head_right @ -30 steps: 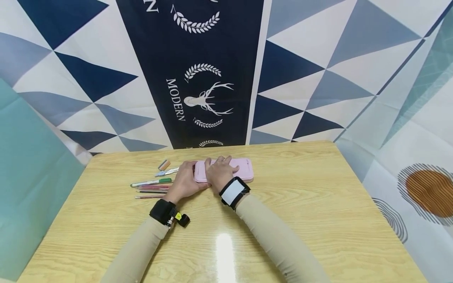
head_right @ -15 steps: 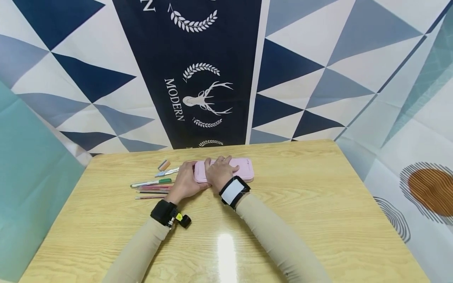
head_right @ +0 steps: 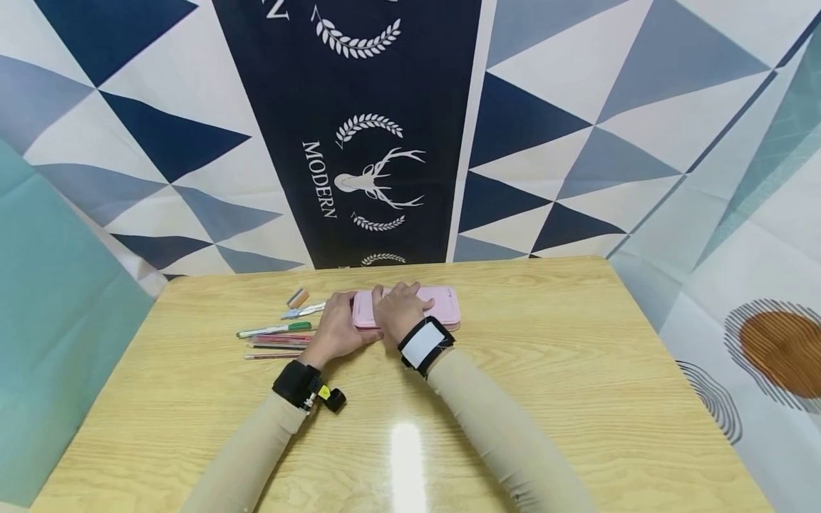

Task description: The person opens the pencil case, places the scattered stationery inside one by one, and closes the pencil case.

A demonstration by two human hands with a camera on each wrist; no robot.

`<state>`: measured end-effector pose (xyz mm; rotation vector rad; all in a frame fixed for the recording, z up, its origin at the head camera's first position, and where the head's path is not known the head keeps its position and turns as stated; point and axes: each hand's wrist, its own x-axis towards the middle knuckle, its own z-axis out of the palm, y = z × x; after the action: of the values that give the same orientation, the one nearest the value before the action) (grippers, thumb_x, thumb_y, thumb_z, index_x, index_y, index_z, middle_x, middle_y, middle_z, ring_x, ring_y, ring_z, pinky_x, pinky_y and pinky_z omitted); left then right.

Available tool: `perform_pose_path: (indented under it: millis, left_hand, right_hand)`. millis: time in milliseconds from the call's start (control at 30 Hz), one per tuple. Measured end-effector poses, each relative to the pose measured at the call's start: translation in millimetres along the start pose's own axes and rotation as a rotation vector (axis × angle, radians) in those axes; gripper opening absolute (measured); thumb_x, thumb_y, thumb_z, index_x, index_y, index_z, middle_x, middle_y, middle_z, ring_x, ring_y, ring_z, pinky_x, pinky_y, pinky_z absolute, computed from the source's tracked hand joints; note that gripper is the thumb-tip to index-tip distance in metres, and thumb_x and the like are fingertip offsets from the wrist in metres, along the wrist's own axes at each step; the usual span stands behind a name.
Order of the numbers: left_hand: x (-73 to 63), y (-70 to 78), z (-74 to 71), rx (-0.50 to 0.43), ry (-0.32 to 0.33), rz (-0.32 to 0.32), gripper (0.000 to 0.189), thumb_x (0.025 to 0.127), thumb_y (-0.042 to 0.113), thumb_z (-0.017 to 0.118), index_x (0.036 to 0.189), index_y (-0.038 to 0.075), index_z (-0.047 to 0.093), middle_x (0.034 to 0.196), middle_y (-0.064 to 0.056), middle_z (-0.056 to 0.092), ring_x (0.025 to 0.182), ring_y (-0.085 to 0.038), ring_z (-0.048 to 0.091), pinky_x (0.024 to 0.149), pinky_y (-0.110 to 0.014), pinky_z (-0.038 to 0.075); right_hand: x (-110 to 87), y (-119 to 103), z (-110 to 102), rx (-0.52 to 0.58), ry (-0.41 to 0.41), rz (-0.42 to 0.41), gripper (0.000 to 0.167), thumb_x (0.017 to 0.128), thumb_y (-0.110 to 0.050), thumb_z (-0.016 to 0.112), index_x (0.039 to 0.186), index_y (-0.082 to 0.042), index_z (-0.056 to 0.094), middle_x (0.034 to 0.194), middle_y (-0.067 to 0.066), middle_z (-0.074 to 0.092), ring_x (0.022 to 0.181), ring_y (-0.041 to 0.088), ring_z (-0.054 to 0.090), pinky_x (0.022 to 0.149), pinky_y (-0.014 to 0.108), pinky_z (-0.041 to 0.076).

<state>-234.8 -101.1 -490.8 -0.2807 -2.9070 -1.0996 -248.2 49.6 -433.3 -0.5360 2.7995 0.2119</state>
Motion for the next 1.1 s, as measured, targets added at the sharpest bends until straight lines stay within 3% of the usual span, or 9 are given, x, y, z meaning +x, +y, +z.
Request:
perform_pose_path:
  millis: [567,867,1100]
  left_hand:
    - [-0.8,1.7,1.3,0.008,-0.007,-0.008,0.100,0.082,0.032,0.103,0.156,-0.011,0.050,0.150,-0.030,0.061,0.141,-0.043,0.052,0.125,-0.057,0.045]
    - [-1.3,2.7,1.9,-0.001,-0.009,-0.010,0.103,0.082,0.029,0.102,0.158,-0.013,0.047,0.150,-0.030,0.060,0.141,-0.043,0.052,0.124,-0.056,0.047]
    - [-0.9,1.9,1.0,-0.008,-0.014,-0.028,0.106,0.081,0.029,0.103,0.160,-0.012,0.046,0.150,-0.029,0.059,0.141,-0.043,0.052,0.123,-0.054,0.048]
  right_hand:
    - [0.4,8,-1,-0.037,0.000,-0.046,0.098,0.094,-0.029,0.086,0.172,-0.002,0.032,0.150,0.041,0.060,0.138,0.064,0.059,0.095,0.082,0.060]
    - [-8.8,13,-10,0.036,0.004,-0.068,0.095,0.092,-0.026,0.088,0.169,-0.002,0.037,0.156,0.039,0.059,0.147,0.066,0.054,0.099,0.083,0.058]
    - [-6.9,21,-16,0.012,0.013,-0.158,0.086,0.084,-0.022,0.093,0.154,0.001,0.049,0.129,0.024,0.076,0.127,0.042,0.071,0.117,0.059,0.057]
